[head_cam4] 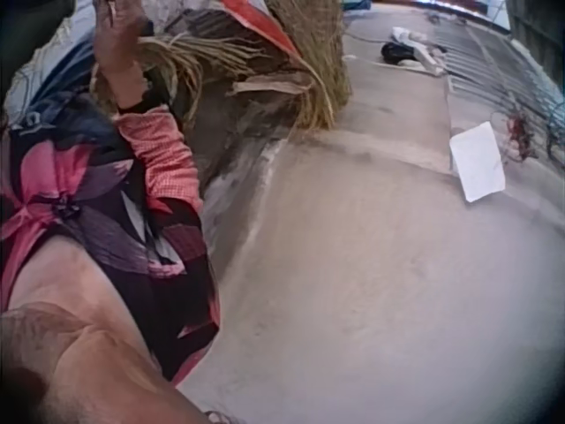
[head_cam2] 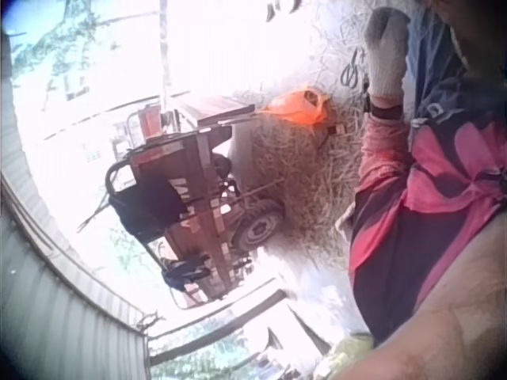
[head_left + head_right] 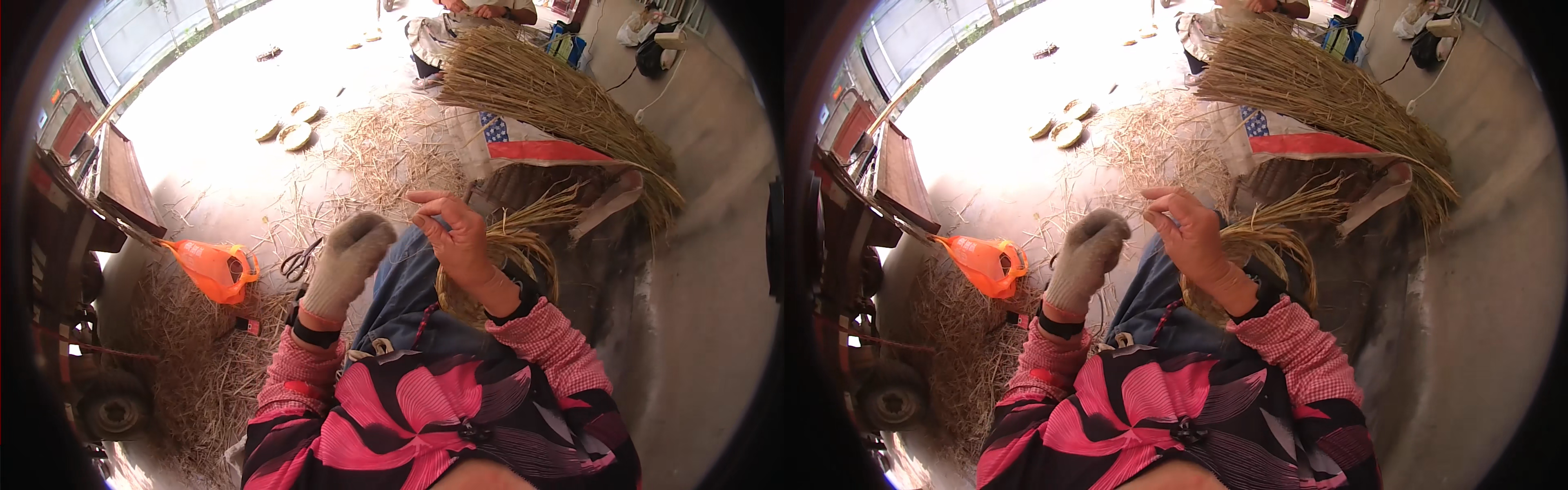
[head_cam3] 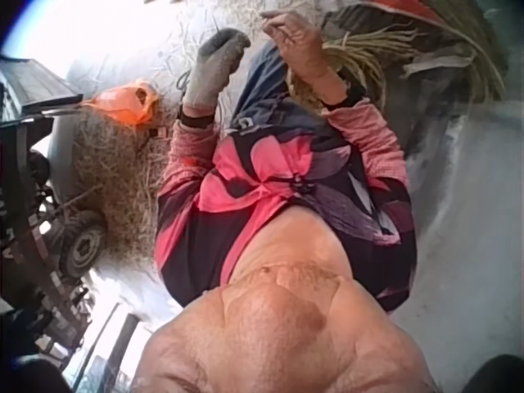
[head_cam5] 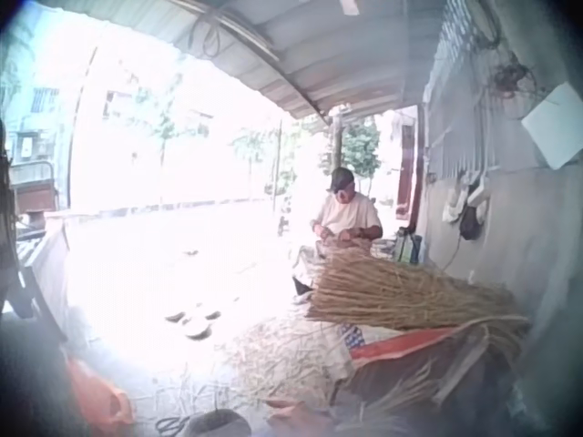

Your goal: The recorder is weaving a small straw basket using a needle-like tool and dried straw.

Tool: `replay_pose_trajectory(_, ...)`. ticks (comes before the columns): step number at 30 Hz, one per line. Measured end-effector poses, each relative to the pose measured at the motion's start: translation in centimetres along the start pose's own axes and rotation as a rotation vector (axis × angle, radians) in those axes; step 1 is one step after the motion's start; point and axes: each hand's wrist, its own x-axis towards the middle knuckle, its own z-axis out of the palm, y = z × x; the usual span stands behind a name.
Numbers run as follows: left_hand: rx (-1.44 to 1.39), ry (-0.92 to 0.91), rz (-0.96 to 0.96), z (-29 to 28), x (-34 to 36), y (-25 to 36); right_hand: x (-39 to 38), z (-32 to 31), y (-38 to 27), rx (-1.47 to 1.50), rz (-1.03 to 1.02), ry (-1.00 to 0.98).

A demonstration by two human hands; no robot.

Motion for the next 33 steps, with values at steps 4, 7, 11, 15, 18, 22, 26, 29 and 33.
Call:
replay_pose_trajectory(4,0.199,0.419,0.158,-9.7,0.1,-3.6,-0.1,-1.8,1.6,0.013,0.113,0.045)
replay_pose_trajectory(7,0.54,0.804,0.174,-24.0,-3.0,-10.7,-0.3,-2.6,1.9,0.088,0.188,0.068)
replay_pose_trajectory(11,1.098,0.872,-0.313,-29.8,-8.0,-12.4,-0.5,-2.6,2.2,0.151,0.216,0.069)
replay_pose_trajectory(15,0.882,0.65,-0.09,-18.5,-4.3,-7.1,-0.3,-1.9,1.5,0.075,0.172,-0.013)
replay_pose_trajectory(18,0.202,0.28,0.071,-7.6,-1.3,-3.2,-0.6,-1.3,1.2,0.047,0.108,-0.064)
replay_pose_trajectory(22,-0.003,-0.103,-0.052,0.6,-0.6,-0.3,-0.6,-0.6,0.1,0.034,0.045,-0.047)
replay_pose_trajectory(26,-0.21,-0.064,-0.077,-0.1,-0.1,-1.8,-0.9,-1.3,0.6,0.041,0.12,-0.084)
replay_pose_trajectory(29,-0.479,0.062,0.078,-3.7,-0.5,-2.9,-1.3,-1.7,1.6,0.014,0.101,-0.012)
replay_pose_trajectory(33,-0.561,0.127,0.333,-8.1,-1.2,-3.6,-1.5,-1.1,2.3,-0.064,0.039,0.052)
